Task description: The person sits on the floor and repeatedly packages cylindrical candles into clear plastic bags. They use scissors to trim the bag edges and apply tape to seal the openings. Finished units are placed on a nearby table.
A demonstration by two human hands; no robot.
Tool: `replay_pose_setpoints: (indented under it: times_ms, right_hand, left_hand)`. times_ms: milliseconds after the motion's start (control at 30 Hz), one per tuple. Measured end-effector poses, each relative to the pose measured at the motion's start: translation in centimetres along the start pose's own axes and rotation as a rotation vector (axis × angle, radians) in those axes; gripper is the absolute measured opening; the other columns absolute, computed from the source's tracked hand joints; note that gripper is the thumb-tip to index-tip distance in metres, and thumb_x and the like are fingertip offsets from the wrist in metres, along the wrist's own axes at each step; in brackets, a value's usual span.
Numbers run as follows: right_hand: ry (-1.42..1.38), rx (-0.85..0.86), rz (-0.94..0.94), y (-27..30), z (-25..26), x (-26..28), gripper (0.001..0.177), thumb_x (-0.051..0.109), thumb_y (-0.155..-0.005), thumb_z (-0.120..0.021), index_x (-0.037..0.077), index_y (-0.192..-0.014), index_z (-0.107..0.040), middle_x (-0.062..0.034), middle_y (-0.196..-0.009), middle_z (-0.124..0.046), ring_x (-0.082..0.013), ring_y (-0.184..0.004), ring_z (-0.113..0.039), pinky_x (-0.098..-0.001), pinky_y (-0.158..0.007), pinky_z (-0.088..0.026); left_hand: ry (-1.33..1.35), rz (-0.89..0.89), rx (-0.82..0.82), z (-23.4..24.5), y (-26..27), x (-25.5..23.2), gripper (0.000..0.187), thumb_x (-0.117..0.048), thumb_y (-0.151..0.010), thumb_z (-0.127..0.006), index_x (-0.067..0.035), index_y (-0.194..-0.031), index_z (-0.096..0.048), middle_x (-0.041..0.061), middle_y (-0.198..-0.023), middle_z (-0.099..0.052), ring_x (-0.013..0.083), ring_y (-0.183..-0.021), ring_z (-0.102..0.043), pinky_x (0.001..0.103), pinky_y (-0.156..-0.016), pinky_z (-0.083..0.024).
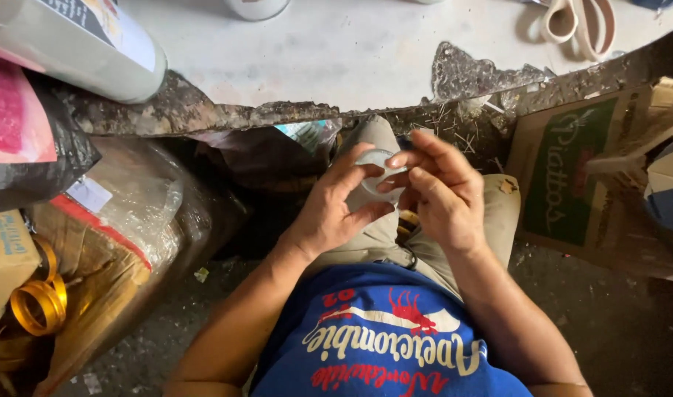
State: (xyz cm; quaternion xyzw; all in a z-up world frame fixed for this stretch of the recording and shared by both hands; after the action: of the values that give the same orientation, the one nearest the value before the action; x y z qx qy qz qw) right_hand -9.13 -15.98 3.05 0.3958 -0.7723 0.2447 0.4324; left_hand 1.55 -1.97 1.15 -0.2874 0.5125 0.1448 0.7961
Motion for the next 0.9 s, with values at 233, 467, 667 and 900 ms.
replay_pose_setpoints:
  times_ms: [233,467,667,900]
  right_hand:
    - [0.495,-0.079,0.102,-1.2,0.8,1.0,0.063,-0.014,-0.089,-0.074,-0.008,-0.143,-0.042,-0.028,-0.091,-0.073,-0.0316,-0.082,-0.077,-0.0348,-0.07,-0.065]
    - [0.379,-0.236,-0.113,-1.6,3.3,-2.8,0.051,-0.013,-0.081,-0.078,-0.006,-0.127,-0.056,-0.0219,-0.083,-0.072,-0.0262,-0.075,-0.076,-0.0319,-0.063,-0.064]
    - [0.168,-0.314,-0.519,-1.0,4.1,-7.5,0.026,0.004,-0.082,-0.062,-0.003,-0.105,-0.073,-0.0152,-0.094,-0.067,-0.0224,-0.087,-0.068,-0.0364,-0.079,-0.057]
    - [0.77,0.215,-0.029,-0.4,3.2,0.3,0.096,0.081,-0.074,-0.061,0.009,-0.138,-0.065,-0.0219,-0.137,-0.064,-0.0388,-0.128,-0.06,-0.0529,-0.103,-0.048]
  left_hand:
    - [0.065,0.024,0.05,-0.5,1.3,-2.0,0.046,-0.035,-0.087,-0.083,-0.005,-0.118,-0.068,0.029,-0.148,-0.051,0.0492,-0.134,-0.053,0.058,-0.112,-0.045]
    - [0.047,-0.039,-0.062,-1.4,2.9,-2.2,0.049,-0.026,-0.082,-0.089,-0.005,-0.12,-0.067,0.024,-0.148,-0.054,0.0443,-0.134,-0.056,0.051,-0.111,-0.046]
    - [0.181,0.126,0.102,-0.3,1.1,-1.8,0.104,-0.031,-0.072,-0.094,-0.008,-0.155,-0.036,0.017,-0.154,-0.051,0.0342,-0.145,-0.047,0.046,-0.123,-0.034]
    - [-0.065,0.432,0.41,-1.3,1.3,3.6,0.124,-0.057,-0.068,-0.088,-0.013,-0.163,-0.021,0.029,-0.149,-0.052,0.0416,-0.141,-0.049,0.05,-0.123,-0.033]
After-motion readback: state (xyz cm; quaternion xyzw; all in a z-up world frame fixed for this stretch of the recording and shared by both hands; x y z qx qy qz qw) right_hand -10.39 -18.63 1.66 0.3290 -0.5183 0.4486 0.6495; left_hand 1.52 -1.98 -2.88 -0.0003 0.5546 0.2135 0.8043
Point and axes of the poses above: each hand's wrist, its own y-axis away from the middle knuckle, its own z-axis out of the back of the hand, x = y × z, the point moved 3 cm from there along -y, towards the middle knuckle
